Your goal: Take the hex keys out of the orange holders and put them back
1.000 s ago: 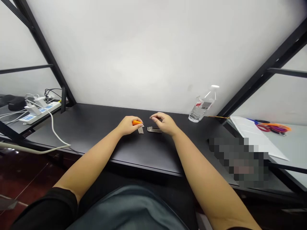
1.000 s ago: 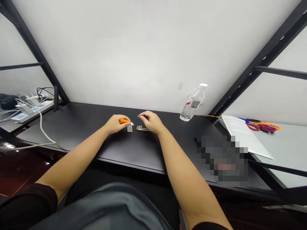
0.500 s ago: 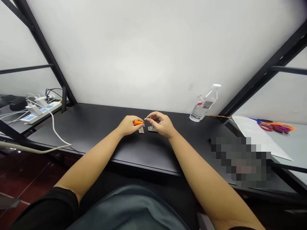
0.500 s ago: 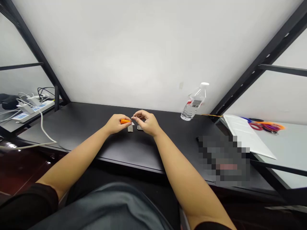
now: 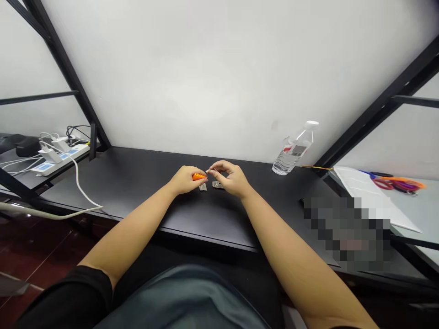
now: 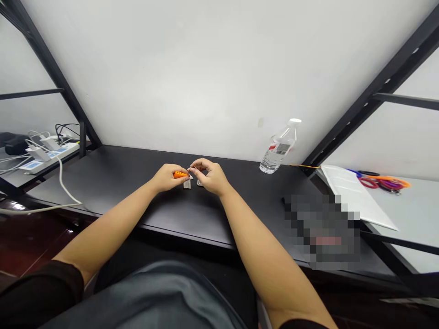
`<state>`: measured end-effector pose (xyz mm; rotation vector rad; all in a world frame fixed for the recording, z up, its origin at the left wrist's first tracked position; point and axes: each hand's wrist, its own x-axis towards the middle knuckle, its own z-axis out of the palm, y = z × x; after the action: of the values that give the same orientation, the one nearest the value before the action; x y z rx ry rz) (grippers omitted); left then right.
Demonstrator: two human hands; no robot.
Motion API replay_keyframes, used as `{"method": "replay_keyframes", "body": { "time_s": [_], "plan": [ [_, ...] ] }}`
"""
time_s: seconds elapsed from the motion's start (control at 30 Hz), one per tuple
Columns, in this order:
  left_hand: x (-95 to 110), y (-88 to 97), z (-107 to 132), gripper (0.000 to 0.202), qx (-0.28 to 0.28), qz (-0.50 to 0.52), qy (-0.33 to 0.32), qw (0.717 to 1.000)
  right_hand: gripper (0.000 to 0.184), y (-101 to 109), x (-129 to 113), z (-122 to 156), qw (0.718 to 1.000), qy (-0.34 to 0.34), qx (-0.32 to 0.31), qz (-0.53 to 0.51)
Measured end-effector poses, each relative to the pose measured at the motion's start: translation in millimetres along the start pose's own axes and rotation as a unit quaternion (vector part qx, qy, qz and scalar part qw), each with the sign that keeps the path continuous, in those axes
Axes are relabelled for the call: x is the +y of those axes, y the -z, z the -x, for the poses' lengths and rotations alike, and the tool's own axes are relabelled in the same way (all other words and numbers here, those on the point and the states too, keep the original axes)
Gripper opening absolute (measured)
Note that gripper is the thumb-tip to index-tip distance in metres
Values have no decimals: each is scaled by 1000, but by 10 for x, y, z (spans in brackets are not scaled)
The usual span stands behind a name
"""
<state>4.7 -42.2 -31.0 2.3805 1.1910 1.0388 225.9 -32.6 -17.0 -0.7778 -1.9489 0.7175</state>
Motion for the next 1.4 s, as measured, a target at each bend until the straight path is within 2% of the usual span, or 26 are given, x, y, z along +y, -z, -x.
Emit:
{"method": "replay_keyframes", "body": {
  "time_s": [0.2, 0.4, 0.6, 0.8, 0.97, 1.07, 1.17, 1.27, 1.4],
  "plan": [
    [-10, -16, 13, 26, 18, 16, 13, 1000, 19, 2, -1, 3, 998, 50, -17, 31],
    [-15, -13, -3, 26, 6, 14, 37, 999, 27, -41, 72, -11, 989, 77, -4, 123],
    [6, 2, -3, 28, 8, 7, 64, 998, 35, -109, 62, 10, 968, 67, -67, 233],
    [0, 3, 2, 28, 1, -7, 72, 997, 35, -104, -30, 20, 975, 33, -35, 217],
    [6, 1, 4, 27, 5, 6, 68, 998, 17, -106, -32, 12, 976, 26, -29, 214],
    [12, 1, 6, 26, 4, 21, 72, 997, 16, -107, -3, 11, 976, 20, -26, 214],
    [13, -1, 8, 27, 3, 32, 69, 997, 18, -93, 20, 14, 979, 33, -20, 200],
    [12, -1, 8, 28, -6, 35, 68, 997, 25, -73, 29, 15, 980, 68, -40, 182],
    [7, 7, 4, 27, -18, 48, 74, 996, 19, -47, 27, 7, 977, 75, -59, 189]
  ]
}}
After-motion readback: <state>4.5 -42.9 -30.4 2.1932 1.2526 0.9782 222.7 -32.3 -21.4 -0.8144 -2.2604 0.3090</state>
